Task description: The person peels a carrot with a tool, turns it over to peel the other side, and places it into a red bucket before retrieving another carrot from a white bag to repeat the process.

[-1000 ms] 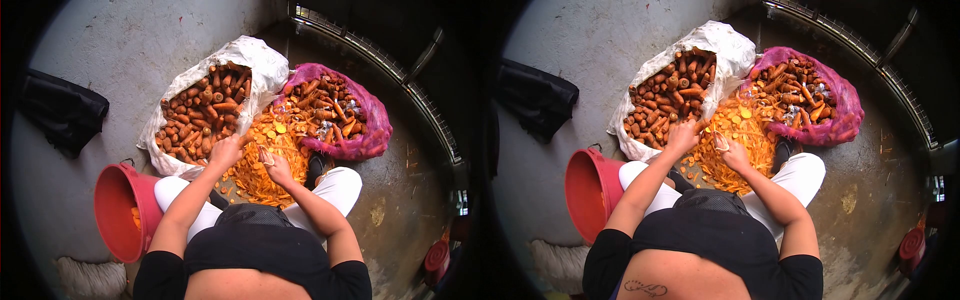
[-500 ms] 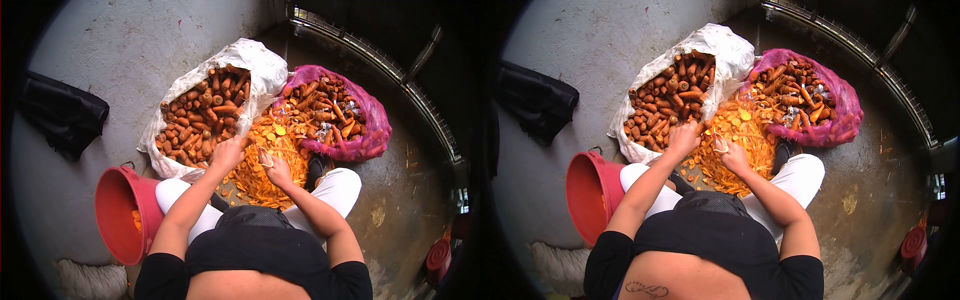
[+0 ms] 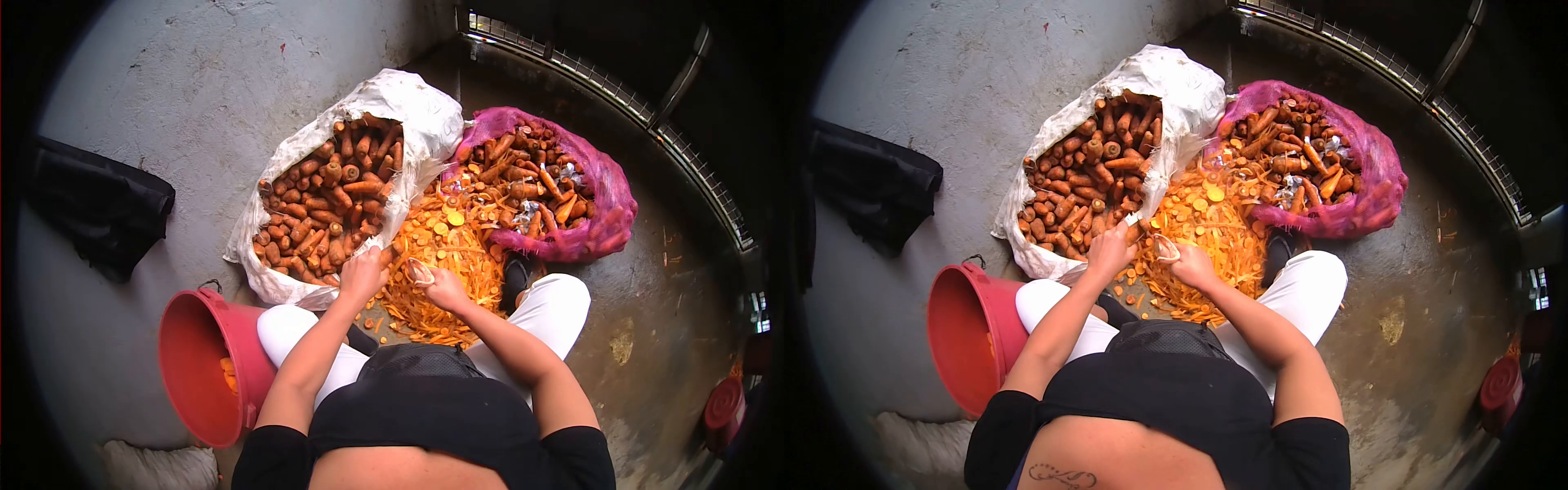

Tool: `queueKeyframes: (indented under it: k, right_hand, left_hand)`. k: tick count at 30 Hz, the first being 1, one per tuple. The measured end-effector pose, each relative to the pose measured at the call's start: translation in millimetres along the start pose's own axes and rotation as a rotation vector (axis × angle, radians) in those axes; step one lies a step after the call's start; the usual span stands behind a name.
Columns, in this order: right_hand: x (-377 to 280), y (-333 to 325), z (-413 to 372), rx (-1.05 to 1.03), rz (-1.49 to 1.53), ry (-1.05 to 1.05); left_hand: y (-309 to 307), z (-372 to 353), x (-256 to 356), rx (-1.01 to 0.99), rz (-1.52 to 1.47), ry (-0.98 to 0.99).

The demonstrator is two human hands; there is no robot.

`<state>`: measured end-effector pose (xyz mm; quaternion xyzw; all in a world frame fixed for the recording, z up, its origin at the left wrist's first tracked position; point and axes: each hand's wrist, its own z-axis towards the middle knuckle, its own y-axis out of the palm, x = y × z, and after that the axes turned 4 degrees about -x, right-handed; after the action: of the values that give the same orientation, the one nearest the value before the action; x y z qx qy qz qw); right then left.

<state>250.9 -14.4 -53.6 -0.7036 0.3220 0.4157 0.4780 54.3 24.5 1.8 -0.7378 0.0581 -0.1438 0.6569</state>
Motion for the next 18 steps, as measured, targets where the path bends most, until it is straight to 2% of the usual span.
queueKeyframes:
  k: [3,4,6,7,9,11,12,15,17,18]
  right_hand:
    - [-2,-1,3,0.035,-0.05,-0.008]
    - [4,1,7,0.023,-0.022,0.05]
    - [14,-3,11,-0.005,-0.179,0.134]
    - [20,1,11,-0.024,-0.249,0.177]
    - [23,6,14,0.017,-0.215,0.19]
    - [22,-4,11,0.144,-0.166,0.252]
    - [51,-3,19,0.109,-0.033,0.302]
    - [50,-20,26,0.128,-0.007,0.381]
    - [36,-29,23,0.043,0.039,0.352]
    - [61,-19,31,0.101,0.029,0.205]
  left_hand:
    - [-3,3,-2,0.01,-0.003,0.001]
    - [-1,4,0,-0.021,-0.08,0.037]
    - [3,7,10,-0.087,-0.231,0.115]
    - [-14,3,30,0.009,-0.232,0.239]
    - [-25,12,35,0.028,-0.322,0.137]
    - [-29,15,25,0.055,-0.606,0.102]
    - [-41,9,24,0.032,-0.724,0.108]
    - [-45,-3,17,0.167,-0.925,0.208]
    - [-50,-8,16,0.238,-0.9,0.268]
    - [-50,-9,15,0.275,-0.88,0.29]
